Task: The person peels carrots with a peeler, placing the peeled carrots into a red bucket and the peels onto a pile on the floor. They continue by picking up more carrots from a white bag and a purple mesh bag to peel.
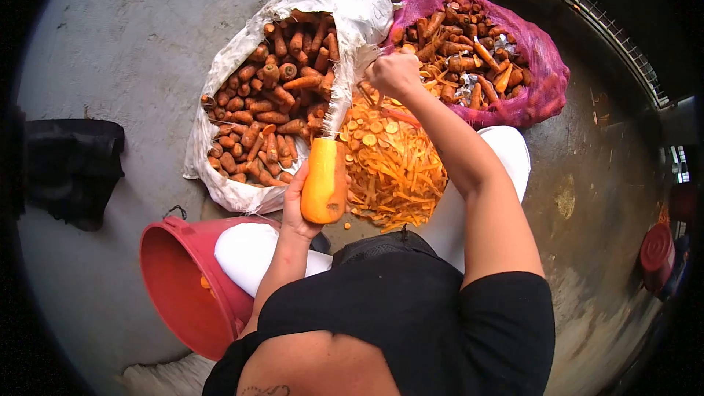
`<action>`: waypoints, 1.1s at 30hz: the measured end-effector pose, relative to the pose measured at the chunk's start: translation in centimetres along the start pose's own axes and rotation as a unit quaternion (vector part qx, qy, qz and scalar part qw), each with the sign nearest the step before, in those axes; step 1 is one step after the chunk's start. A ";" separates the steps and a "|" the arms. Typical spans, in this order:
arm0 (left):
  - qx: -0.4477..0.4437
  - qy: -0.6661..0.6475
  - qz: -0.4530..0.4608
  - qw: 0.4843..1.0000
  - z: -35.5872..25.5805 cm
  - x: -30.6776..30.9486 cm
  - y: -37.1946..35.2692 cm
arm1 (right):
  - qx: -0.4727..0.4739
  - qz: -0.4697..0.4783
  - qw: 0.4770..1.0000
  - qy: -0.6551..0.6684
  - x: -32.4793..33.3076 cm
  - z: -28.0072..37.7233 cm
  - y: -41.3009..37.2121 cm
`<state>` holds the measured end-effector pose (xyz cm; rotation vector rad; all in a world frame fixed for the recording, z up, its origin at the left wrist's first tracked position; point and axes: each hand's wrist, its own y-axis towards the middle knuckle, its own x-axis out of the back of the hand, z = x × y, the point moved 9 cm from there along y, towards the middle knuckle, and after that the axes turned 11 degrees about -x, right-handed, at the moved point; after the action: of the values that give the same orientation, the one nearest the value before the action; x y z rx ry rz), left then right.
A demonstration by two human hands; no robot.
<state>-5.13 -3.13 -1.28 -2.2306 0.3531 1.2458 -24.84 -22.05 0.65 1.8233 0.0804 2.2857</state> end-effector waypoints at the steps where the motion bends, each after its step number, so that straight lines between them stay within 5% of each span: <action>1: -0.026 -0.001 -0.023 0.999 -0.4 1.2 0.6 | -0.009 -0.015 1.000 0.022 0.3 0.1 0.1; 6: -0.038 -0.025 -0.082 0.996 -1.2 2.0 1.7 | 0.013 0.117 0.973 0.198 3.0 4.6 -3.0; 10: -0.035 -0.027 -0.105 0.994 -0.3 3.5 2.8 | 0.241 -0.031 0.925 0.290 8.5 9.5 -8.9; 14: 0.003 -0.018 -0.164 0.986 0.6 2.7 2.4 | 0.336 -0.030 0.890 0.308 10.2 12.0 -12.0; 29: -0.030 0.042 -0.131 0.990 0.3 3.4 1.8 | 0.291 -0.038 0.906 0.306 6.9 11.2 -10.5; 31: -0.021 0.040 -0.127 0.991 -0.1 4.5 1.6 | 0.278 -0.082 0.932 0.215 5.0 10.0 -8.2; 32: -0.019 0.040 -0.124 0.991 -0.2 4.6 1.5 | 0.261 -0.196 0.940 0.100 4.2 8.0 -5.9; 33: -0.042 0.067 -0.113 0.990 -0.8 3.9 1.1 | 0.173 -0.114 0.975 0.079 1.5 4.6 -2.5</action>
<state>-3.05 -4.29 -4.58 -2.3566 0.0969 1.0111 -20.37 -19.72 2.74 1.6666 0.7180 2.3534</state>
